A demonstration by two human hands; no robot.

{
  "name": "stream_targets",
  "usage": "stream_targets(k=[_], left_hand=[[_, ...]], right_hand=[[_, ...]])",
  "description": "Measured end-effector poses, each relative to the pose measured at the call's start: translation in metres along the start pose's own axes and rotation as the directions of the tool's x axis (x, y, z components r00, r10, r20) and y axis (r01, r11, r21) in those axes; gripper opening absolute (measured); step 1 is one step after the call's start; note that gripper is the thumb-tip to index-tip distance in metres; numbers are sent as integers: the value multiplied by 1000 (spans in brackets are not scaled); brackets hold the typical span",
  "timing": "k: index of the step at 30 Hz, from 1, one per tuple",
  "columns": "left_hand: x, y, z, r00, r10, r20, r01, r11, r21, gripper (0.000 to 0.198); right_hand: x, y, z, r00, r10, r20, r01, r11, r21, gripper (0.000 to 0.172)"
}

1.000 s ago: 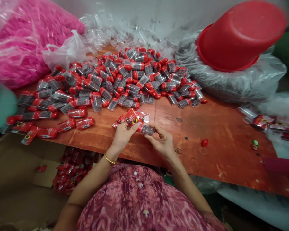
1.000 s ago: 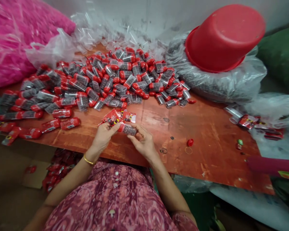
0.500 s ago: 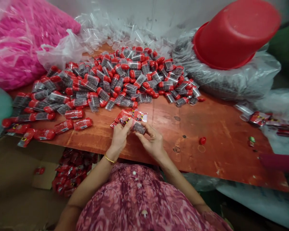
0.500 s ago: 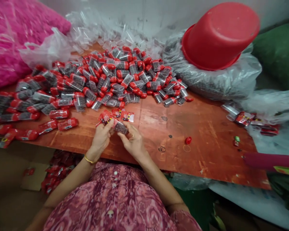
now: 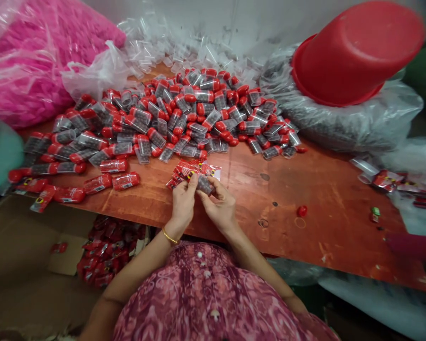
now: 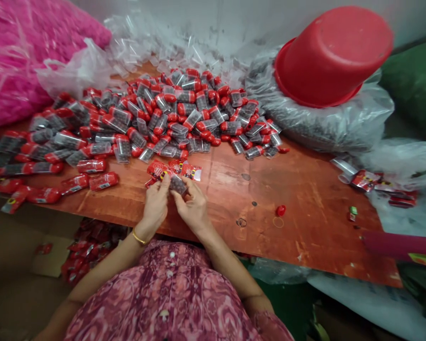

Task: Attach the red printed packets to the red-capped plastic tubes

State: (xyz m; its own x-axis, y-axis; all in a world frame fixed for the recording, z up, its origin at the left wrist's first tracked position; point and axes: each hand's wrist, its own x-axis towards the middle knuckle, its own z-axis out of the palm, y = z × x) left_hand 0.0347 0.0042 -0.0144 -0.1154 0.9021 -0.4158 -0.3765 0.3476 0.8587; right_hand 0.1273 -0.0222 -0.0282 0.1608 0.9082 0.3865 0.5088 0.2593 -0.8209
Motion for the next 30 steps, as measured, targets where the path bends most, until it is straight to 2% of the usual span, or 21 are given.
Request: stream_targets(k=[3,9,13,16,18,20,22,27,30], left_hand=[[-1,-3,1,995,98,-17,-98,995,23,39],[4,7,6,996,23,89,-11,990,-138,28],[-1,5,7,997,53,60,-48,994,-95,24],[-3,6,0,995,87,48,-85,996,-37,25],[-2,10,-7,996,86,37,-83,995,-56,28],[-2,14,-11,998,36,55,-30,994,-105,32],[-3,16,-13,995,-30,99,44,989,-140,36],[-13,13,-12,963,-182,197,209,970,-124,45],[-19,13,-14,954,-234,190,256,961,-101,47]], right_hand=[[2,-1,-3,996,-93,5,93,991,-95,33],[1,4,-11,977,-180,112,194,973,-126,39],[0,3,-4,981,-181,64,187,975,-122,38],[3,0,0,987,-139,78,141,990,-24,40],[7,-1,-1,978,-116,173,98,989,106,45],[10,0,-5,951,-123,283,64,976,207,45],[13,4,-9,933,-136,334,58,970,235,37],[18,14,-2,955,-196,224,170,977,130,11],[21,12,4,933,-291,210,292,956,30,12]])
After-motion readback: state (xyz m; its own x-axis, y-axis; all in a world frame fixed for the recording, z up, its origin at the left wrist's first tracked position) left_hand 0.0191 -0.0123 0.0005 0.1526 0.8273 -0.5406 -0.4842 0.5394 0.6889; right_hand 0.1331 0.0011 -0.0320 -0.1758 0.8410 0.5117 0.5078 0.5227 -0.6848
